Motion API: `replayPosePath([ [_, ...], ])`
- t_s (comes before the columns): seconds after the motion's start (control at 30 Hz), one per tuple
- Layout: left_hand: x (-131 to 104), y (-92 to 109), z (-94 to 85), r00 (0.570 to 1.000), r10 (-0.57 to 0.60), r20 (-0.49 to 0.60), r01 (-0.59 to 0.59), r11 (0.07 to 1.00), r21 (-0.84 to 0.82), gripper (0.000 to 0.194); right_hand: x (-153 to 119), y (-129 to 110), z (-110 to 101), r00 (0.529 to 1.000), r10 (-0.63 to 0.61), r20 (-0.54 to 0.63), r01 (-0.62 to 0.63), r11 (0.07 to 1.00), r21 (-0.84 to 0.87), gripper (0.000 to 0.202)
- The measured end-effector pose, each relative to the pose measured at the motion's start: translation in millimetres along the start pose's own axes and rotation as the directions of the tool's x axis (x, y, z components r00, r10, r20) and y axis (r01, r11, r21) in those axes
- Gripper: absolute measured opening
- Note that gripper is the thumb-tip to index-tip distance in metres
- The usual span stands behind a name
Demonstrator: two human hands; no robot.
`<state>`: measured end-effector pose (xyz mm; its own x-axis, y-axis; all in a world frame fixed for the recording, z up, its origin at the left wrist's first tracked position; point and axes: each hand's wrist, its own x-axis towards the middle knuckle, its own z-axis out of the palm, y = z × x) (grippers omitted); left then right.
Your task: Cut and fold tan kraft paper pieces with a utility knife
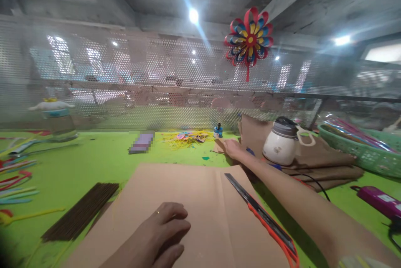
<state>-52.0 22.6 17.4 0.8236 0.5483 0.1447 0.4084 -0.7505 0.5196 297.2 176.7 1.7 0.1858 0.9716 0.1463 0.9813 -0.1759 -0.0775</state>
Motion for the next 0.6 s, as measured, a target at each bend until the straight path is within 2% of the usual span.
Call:
replayPosePath([
  [0.23,1,4,-1.0,1.0,-0.019,-0.016,0.019,1.0,-0.002,0.031,-2,-7,13,0.996,0.081,0.031,-0.075,0.985,-0.153,0.032],
  [0.6,-1,1,1.0,0.999,0.019,-0.027,-0.019,1.0,0.009,0.027,13,-20,9,0.983,0.126,0.137,-0.097,0.975,-0.201,0.033],
])
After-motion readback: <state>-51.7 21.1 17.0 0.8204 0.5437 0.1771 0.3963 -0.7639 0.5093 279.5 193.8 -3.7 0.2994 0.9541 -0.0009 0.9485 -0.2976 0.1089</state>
